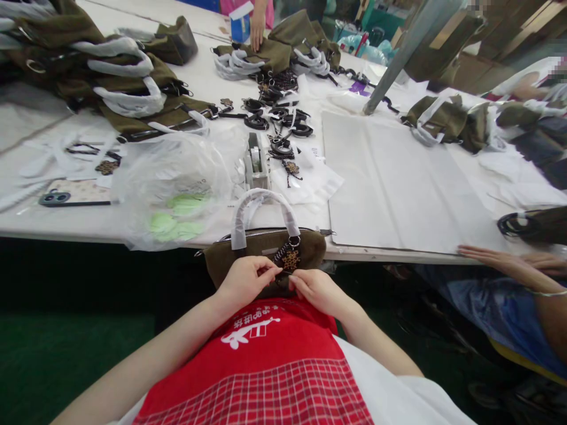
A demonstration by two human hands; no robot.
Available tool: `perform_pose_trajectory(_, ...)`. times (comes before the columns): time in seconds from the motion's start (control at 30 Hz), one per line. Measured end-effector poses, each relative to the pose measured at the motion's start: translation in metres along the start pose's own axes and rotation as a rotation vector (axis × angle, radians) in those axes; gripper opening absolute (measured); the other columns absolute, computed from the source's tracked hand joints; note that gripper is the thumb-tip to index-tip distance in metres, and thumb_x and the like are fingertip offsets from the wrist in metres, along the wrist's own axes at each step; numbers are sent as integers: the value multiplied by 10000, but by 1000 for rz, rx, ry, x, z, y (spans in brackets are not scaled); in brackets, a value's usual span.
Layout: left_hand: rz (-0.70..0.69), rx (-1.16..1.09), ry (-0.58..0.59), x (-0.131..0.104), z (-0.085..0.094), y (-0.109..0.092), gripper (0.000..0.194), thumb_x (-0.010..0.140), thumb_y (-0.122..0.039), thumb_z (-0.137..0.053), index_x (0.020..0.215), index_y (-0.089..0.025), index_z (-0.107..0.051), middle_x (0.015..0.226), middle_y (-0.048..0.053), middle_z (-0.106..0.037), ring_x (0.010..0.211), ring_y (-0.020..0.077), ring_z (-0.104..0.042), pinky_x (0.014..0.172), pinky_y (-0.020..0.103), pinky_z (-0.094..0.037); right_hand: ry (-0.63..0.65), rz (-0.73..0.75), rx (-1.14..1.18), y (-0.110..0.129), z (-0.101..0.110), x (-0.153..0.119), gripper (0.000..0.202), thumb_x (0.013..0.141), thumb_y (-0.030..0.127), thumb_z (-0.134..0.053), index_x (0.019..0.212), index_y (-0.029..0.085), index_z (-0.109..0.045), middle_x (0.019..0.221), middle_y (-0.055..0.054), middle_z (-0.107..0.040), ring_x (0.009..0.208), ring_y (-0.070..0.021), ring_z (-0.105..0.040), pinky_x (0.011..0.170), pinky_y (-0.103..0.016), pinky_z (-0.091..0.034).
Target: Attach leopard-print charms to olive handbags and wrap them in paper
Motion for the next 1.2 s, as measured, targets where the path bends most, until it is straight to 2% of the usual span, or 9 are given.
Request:
perform_pose_trajectory(0.07,-45,80,-4,-4,-2,-3,240,851,-356,-576,715,-225,-724,687,0,-725,619,154,-638,591,253,-463,-11,-13,89,0,-2,1,119,888,257,-556,947,231,-656,742,8,-636,602,-125,-521,588,-233,-353)
perform_pose_trajectory(0.1,-67,102,-3,-5,-4,-5,236,857,-343,-570,719,-228,-723,710,1,-730,644,157,-642,611,256,-465,-19,-21,135,0,-4,2,161,866,253,-583,1011,235,-651,754,9,-639,595,-124,-519,576,-230,-359)
perform_pose_trajectory(0.2,-102,114,0,-5,-10,-9,235,870,-326,-553,727,-229,-713,740,4,-731,675,160,-645,650,266,-476,-71,-14,193,-2,-5,6,166,879,277,-565,992,234,-679,723,4,-640,596,-135,-522,587,-241,-381)
perform_pose_trajectory(0.37,-86,127,-212,11,4,-9,266,862,-368,-562,1020,-179,-663,975,81,-711,837,203,-672,743,304,-528,-431,-50,136,-18,28,6,176,890,315,-549,878,250,-712,819,-37,-688,749,-194,-598,708,-286,-429)
perform_pose_trajectory(0.43,-51,182,-205,23,3,-8,278,846,-346,-578,1046,-165,-648,992,95,-707,823,213,-677,747,320,-527,-507,-76,81,-24,37,8,164,880,317,-562,881,253,-713,785,-40,-692,749,-207,-610,727,-299,-434)
perform_pose_trajectory(0.6,45,205,-79,47,-11,-11,212,778,-336,-648,927,-191,-685,868,59,-741,719,215,-676,664,304,-500,-465,-116,74,-35,34,23,213,893,328,-521,873,234,-710,614,-10,-652,592,-175,-593,633,-283,-434)
perform_pose_trajectory(0.77,77,215,-28,51,-20,-11,193,775,-353,-638,864,-209,-731,847,54,-757,757,233,-684,675,302,-491,-413,-102,189,-41,28,29,248,882,360,-523,867,207,-718,568,10,-605,546,-146,-557,587,-250,-434)
perform_pose_trajectory(0.97,-26,160,-101,43,-22,-16,200,836,-352,-575,867,-227,-728,872,28,-761,799,219,-686,722,303,-496,-387,-84,242,-42,30,27,249,877,370,-542,896,217,-738,531,21,-574,515,-137,-530,558,-245,-415)
perform_pose_trajectory(1.2,53,-20,-61,47,-23,2,171,775,-269,-624,892,-197,-726,891,29,-765,825,214,-698,813,318,-514,-433,-22,121,-33,47,16,208,858,343,-588,832,220,-753,779,-36,-732,692,-191,-636,637,-274,-456)
Point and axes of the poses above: each hand's wrist, its own x-axis towards the middle knuckle, its own z-axis out of the back of the hand, y = z × x, the point moved 7 cm from there along x, towards the middle knuckle
